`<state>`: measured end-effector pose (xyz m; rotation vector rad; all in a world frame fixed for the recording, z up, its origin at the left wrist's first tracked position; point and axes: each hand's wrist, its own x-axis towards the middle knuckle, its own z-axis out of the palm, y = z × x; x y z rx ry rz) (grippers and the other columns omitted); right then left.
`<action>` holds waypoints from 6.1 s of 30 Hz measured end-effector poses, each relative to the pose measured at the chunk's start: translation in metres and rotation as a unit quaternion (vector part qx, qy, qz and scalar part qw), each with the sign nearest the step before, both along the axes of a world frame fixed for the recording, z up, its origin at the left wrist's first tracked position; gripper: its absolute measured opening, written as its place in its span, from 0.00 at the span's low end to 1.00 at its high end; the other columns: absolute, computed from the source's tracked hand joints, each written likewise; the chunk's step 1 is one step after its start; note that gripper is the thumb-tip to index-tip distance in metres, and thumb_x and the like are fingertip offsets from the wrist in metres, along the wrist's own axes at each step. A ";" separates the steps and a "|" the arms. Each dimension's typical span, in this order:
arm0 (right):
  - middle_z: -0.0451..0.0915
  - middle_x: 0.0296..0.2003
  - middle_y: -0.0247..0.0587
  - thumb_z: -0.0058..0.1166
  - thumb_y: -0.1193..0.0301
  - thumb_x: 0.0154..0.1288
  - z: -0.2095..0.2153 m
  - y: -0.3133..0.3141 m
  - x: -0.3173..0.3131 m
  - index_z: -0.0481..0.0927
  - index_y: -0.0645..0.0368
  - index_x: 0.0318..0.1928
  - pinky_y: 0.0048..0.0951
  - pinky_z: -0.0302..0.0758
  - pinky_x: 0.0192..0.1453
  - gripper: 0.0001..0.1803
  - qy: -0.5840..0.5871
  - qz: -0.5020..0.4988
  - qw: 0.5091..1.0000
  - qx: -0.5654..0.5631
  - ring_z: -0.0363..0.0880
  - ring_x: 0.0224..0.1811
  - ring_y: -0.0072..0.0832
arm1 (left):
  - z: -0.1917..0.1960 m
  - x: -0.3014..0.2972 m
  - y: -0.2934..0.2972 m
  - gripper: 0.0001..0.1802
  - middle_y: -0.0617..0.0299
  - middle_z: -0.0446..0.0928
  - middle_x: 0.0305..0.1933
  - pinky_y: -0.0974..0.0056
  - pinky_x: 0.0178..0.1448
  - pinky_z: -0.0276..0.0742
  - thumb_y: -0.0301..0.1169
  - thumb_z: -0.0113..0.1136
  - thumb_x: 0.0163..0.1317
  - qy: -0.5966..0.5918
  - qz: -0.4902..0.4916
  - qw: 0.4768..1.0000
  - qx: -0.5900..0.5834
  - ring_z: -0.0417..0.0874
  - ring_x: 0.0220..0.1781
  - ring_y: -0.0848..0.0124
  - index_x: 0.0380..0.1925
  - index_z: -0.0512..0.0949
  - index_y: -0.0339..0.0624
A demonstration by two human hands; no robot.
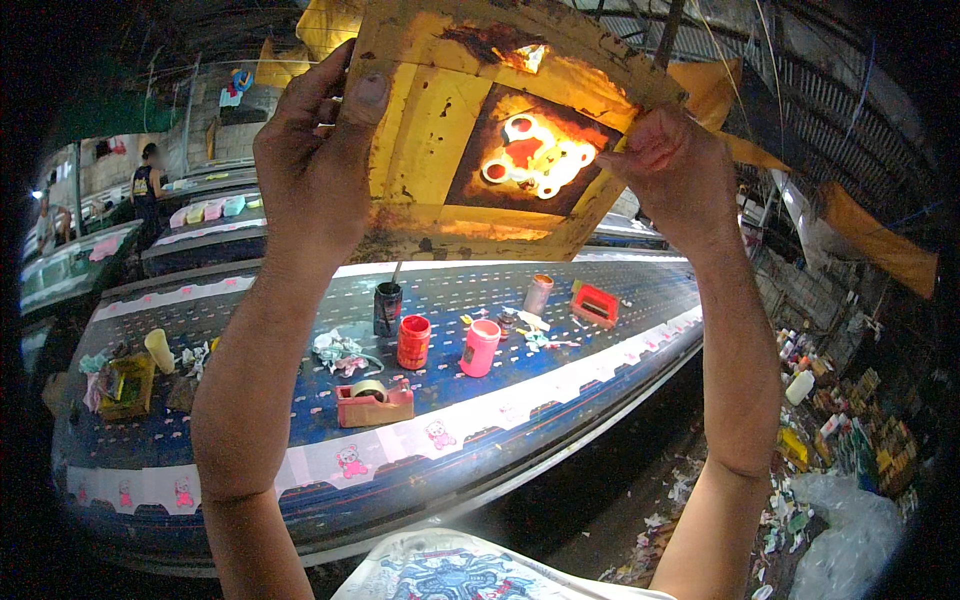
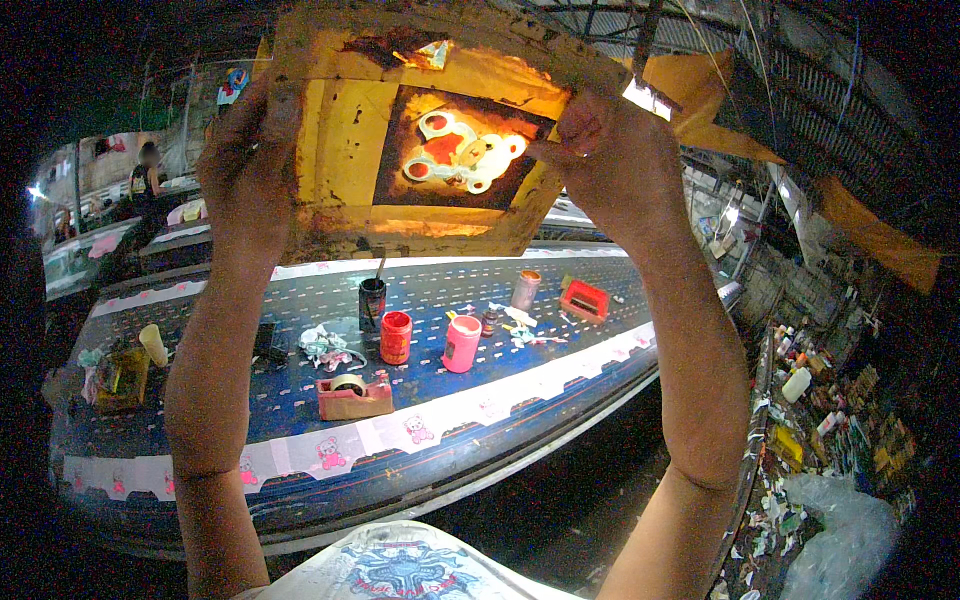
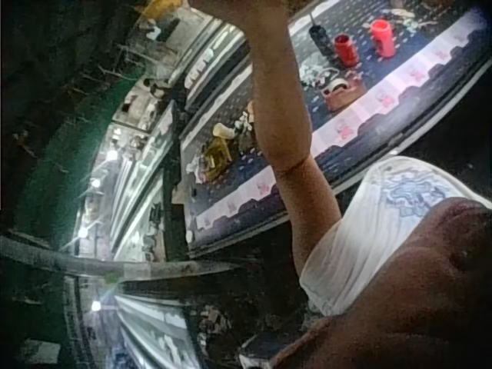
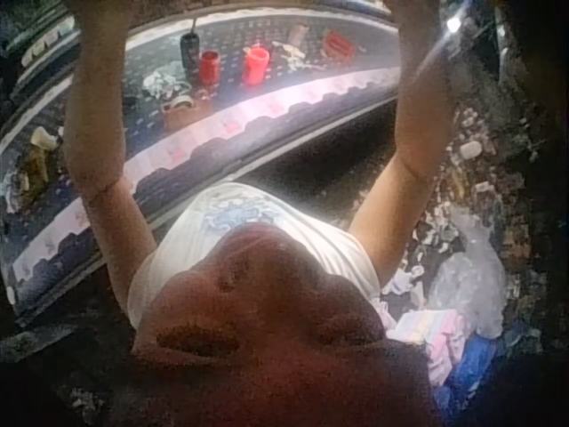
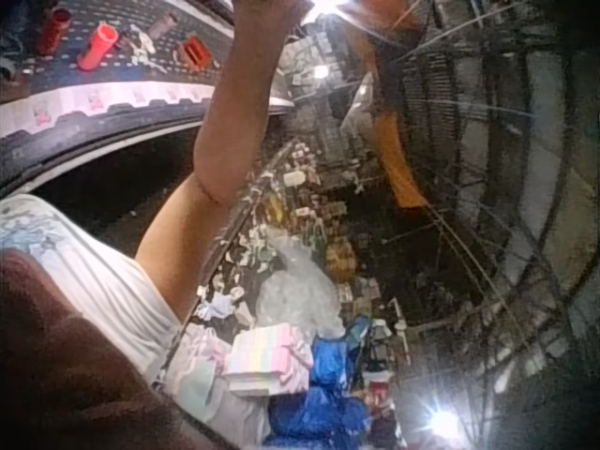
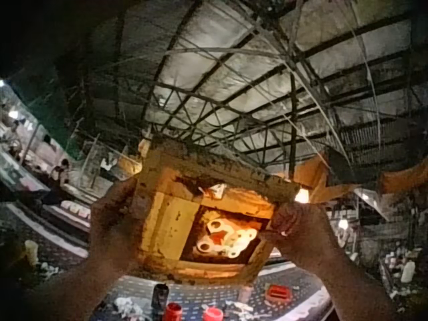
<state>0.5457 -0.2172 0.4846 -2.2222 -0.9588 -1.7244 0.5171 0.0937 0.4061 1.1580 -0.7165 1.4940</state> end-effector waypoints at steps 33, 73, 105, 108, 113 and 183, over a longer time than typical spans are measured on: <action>0.81 0.58 0.49 0.88 0.54 0.50 0.010 -0.003 0.038 0.78 0.61 0.68 0.48 0.75 0.73 0.49 -0.102 0.096 0.990 0.022 0.79 0.64 0.48 | 0.023 -0.027 -0.003 0.26 0.54 0.85 0.56 0.65 0.54 0.84 0.38 0.67 0.80 0.019 0.115 0.990 0.079 0.86 0.50 0.74 0.70 0.80 0.34; 0.79 0.64 0.54 0.87 0.66 0.52 0.003 0.001 0.019 0.72 0.60 0.73 0.49 0.77 0.76 0.50 0.121 0.136 0.983 0.004 0.78 0.70 0.48 | 0.035 -0.051 0.007 0.21 0.55 0.87 0.58 0.65 0.63 0.83 0.33 0.67 0.79 0.093 0.174 0.976 0.092 0.87 0.59 0.72 0.67 0.83 0.35; 0.62 0.84 0.57 0.54 0.74 0.78 -0.270 0.150 -0.022 0.49 0.64 0.88 0.53 0.63 0.88 0.45 0.468 0.710 0.423 0.313 0.66 0.85 0.48 | -0.151 -0.169 0.103 0.43 0.46 0.72 0.81 0.48 0.83 0.66 0.45 0.74 0.72 0.223 0.379 0.892 0.108 0.77 0.77 0.54 0.79 0.70 0.35; 0.61 0.84 0.55 0.55 0.74 0.78 -0.272 0.168 -0.029 0.49 0.63 0.88 0.54 0.63 0.88 0.45 0.459 0.736 0.422 0.265 0.65 0.85 0.48 | -0.136 -0.185 0.115 0.42 0.49 0.81 0.73 0.58 0.74 0.79 0.28 0.75 0.69 0.285 0.364 0.882 0.093 0.84 0.70 0.62 0.81 0.68 0.35; 0.65 0.82 0.57 0.62 0.73 0.75 -0.294 0.163 -0.008 0.48 0.59 0.89 0.55 0.64 0.86 0.50 0.460 0.718 0.434 0.292 0.70 0.82 0.50 | -0.157 -0.162 0.121 0.41 0.49 0.81 0.73 0.55 0.80 0.75 0.25 0.79 0.63 0.271 0.321 0.907 0.034 0.83 0.73 0.59 0.76 0.74 0.33; 0.64 0.82 0.55 0.66 0.63 0.77 -0.538 0.093 -0.024 0.61 0.72 0.83 0.44 0.53 0.90 0.44 0.760 0.337 0.496 0.249 0.61 0.87 0.42 | -0.449 -0.085 0.086 0.37 0.52 0.82 0.71 0.60 0.76 0.78 0.08 0.60 0.60 0.596 0.052 0.751 -0.278 0.84 0.71 0.65 0.73 0.77 0.31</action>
